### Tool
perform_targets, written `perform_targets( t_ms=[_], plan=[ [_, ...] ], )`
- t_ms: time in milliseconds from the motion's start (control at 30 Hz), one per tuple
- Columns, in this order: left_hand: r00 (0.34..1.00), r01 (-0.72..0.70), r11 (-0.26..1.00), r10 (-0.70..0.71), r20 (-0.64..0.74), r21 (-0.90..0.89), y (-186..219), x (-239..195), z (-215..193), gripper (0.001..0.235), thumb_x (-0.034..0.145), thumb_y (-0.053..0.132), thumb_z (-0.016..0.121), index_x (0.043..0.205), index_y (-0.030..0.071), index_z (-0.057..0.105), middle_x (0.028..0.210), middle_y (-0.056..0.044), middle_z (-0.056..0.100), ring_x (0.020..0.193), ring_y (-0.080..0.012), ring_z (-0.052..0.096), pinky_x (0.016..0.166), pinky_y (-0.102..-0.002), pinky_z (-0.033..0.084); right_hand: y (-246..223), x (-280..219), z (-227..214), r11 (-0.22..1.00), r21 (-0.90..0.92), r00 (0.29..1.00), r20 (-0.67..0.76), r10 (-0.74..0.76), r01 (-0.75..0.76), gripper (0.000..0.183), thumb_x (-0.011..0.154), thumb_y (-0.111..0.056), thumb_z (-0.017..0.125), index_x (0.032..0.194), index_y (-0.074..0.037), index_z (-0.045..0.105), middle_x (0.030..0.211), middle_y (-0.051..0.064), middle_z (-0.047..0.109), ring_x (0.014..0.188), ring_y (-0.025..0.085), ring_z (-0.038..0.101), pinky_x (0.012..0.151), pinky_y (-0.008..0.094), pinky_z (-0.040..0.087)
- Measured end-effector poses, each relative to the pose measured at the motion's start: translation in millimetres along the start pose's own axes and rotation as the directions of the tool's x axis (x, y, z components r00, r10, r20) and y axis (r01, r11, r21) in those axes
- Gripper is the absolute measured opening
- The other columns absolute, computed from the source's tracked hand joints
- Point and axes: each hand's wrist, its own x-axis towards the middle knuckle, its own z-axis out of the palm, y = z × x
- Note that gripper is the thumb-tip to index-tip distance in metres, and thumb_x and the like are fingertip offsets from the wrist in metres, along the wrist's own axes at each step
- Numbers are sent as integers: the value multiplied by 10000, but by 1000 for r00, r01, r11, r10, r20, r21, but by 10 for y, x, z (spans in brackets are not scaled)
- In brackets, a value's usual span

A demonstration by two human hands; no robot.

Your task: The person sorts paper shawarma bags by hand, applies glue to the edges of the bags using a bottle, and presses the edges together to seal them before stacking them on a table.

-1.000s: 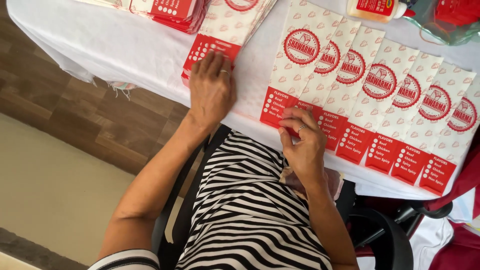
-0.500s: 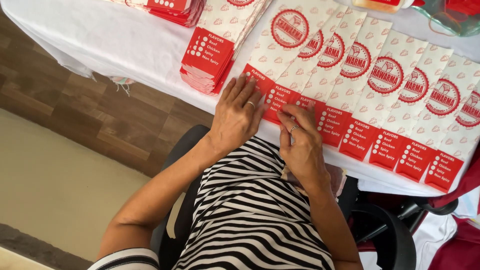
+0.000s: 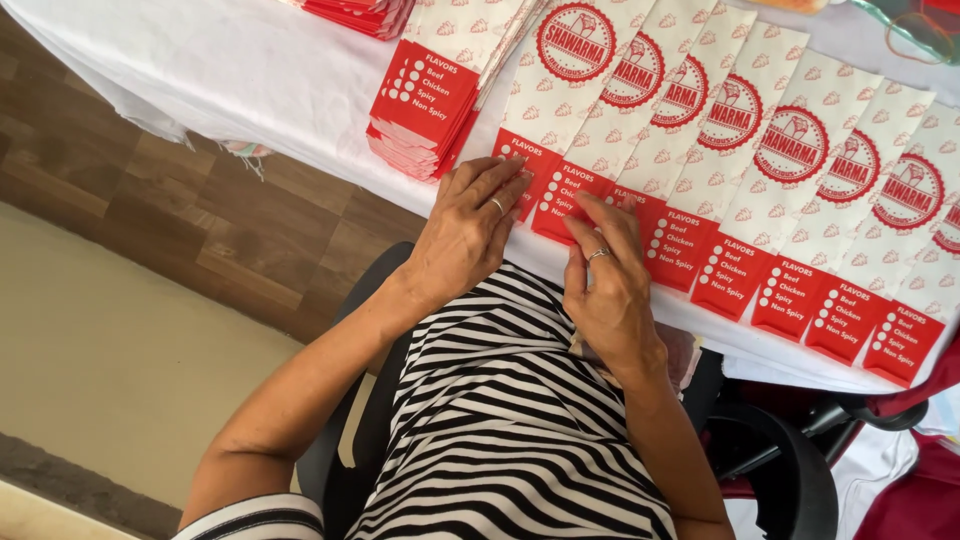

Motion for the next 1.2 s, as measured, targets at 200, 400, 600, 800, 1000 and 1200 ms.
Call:
perform_targets(
  t_ms=[200, 400, 600, 800, 1000, 1200],
  plan=[
    [998, -9, 996, 4, -55, -85, -13, 22, -183, 245, 993, 117, 673, 1168, -50, 713, 1243, -225, 664, 1190, -431, 606, 956, -481, 490, -99, 163, 178, 991, 112, 993, -100, -63, 74, 198, 946, 111, 630, 1121, 94, 721, 1324, 233, 650, 1245, 396, 640, 1200, 543, 351],
    [996, -83, 961, 87, 4, -266, -108, 9, -401, 180, 960, 50, 704, 1070, -90, 721, 1161, -220, 703, 1176, -448, 650, 1028, -518, 494, -94, 201, 468, 984, 111, 980, -154, -124, 142, 131, 956, -32, 752, 997, 88, 719, 1225, 215, 692, 1137, 373, 696, 1174, 544, 407],
    [995, -95, 940, 89, -32, -327, -200, -11, -380, 123, 953, 7, 712, 1001, -102, 742, 1095, -206, 732, 1107, -427, 695, 985, -488, 544, -78, 220, 438, 981, 105, 978, -146, -147, 163, 105, 961, -4, 739, 939, 99, 730, 1162, 210, 710, 1068, 360, 714, 1148, 573, 431],
    [999, -12, 926, -3, -38, -376, -152, 61, -367, 92, 937, 6, 738, 958, -81, 760, 1018, -188, 739, 1051, -412, 715, 933, -482, 562, -64, 259, 462, 985, 96, 981, -150, -127, 142, 95, 952, 5, 750, 917, 90, 728, 1141, 190, 713, 1049, 335, 717, 1145, 562, 432],
    [994, 73, 904, -101, -43, -421, -147, 47, -384, 85, 894, 20, 783, 937, -52, 767, 996, -179, 726, 1050, -400, 710, 935, -482, 554, -55, 291, 425, 984, 138, 987, -127, -99, 116, 93, 938, 18, 762, 908, 96, 720, 1131, 188, 704, 1048, 337, 715, 1147, 559, 419],
    [1000, -14, 911, 6, -20, -412, -171, 60, -458, 89, 962, 3, 707, 952, -80, 738, 1038, -210, 713, 1059, -431, 698, 916, -477, 564, -60, 241, 380, 984, 100, 986, -88, -141, 150, 81, 955, -4, 753, 954, 75, 740, 1188, 189, 707, 1088, 346, 714, 1154, 606, 392]
  ],
)
